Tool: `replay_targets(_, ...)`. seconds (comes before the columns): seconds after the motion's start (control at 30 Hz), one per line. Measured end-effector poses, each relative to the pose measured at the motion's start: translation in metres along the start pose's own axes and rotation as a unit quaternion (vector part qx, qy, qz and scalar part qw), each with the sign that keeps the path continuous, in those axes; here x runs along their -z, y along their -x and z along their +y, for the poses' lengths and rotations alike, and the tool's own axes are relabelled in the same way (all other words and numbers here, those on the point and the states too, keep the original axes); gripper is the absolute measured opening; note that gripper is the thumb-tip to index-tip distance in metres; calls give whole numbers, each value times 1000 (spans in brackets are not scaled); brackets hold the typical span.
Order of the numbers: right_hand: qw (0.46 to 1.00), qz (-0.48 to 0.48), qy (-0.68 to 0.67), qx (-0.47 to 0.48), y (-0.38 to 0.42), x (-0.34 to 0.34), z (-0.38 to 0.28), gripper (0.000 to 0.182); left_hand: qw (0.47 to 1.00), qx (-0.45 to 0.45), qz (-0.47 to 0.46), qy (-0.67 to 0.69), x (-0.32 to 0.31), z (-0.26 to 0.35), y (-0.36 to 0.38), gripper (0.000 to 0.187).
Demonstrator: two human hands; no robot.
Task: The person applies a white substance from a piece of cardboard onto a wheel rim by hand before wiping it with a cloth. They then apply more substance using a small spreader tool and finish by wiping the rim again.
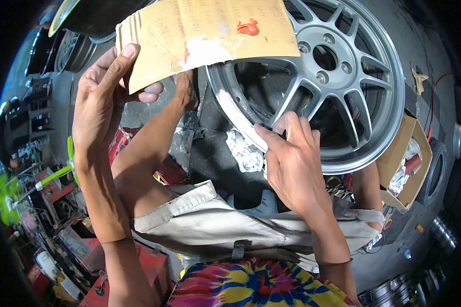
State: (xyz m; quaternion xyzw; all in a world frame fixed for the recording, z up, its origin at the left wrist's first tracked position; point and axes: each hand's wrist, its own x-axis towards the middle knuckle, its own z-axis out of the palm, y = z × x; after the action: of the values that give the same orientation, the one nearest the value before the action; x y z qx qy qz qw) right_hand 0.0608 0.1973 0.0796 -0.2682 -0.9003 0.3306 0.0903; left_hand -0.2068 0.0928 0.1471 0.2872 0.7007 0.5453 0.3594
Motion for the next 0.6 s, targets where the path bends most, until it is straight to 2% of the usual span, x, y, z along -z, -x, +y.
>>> replay_targets(0.27,1000,9,-12,13,-23,-11,-1,37,1000,-7,2,0,1,0,0,46)
replay_targets(0.37,999,5,2,36,-30,-13,-2,31,1000,-9,6,3,1,1,1,47)
replay_targets(0.6,997,-34,38,50,-31,-6,-1,38,1000,-18,11,-8,5,-2,1,44)
